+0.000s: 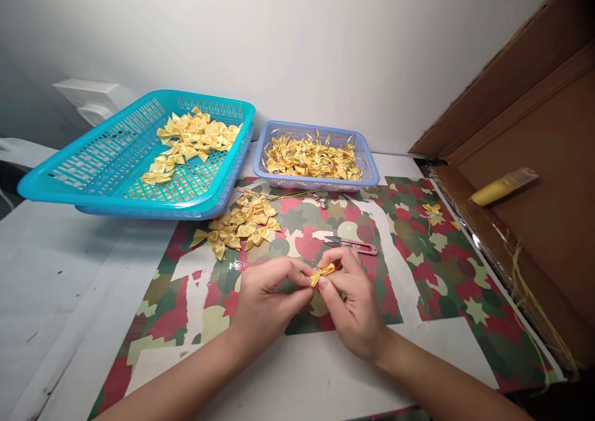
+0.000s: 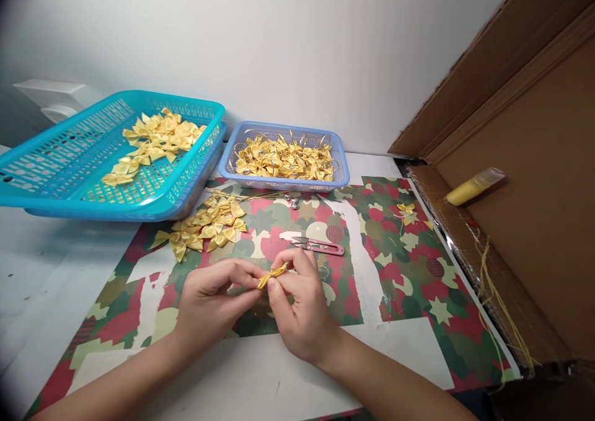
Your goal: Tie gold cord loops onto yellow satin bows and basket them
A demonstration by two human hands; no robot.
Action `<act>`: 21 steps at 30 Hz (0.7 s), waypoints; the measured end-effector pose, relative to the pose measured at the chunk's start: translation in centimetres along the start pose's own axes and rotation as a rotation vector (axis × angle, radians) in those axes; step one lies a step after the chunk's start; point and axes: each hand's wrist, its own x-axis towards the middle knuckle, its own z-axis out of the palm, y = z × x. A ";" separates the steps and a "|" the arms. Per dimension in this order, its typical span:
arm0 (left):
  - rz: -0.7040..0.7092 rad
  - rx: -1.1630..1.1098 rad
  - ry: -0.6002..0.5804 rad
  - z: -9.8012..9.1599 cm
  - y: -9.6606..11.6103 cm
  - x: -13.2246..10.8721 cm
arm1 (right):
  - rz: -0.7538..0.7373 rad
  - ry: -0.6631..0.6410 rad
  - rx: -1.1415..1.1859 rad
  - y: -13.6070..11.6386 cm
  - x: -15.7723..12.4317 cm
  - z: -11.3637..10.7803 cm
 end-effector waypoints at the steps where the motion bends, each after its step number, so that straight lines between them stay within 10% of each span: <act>1: 0.030 0.008 0.015 -0.1 0.1 0.1 | -0.011 -0.003 0.003 0.1 0.1 -0.2; 11: -0.006 -0.048 0.062 -0.6 -0.1 0.6 | -0.085 -0.014 0.075 1.9 1.1 -2.1; 21: 0.245 0.067 0.014 -0.5 -0.2 0.4 | 0.028 -0.094 0.173 1.9 1.6 -2.2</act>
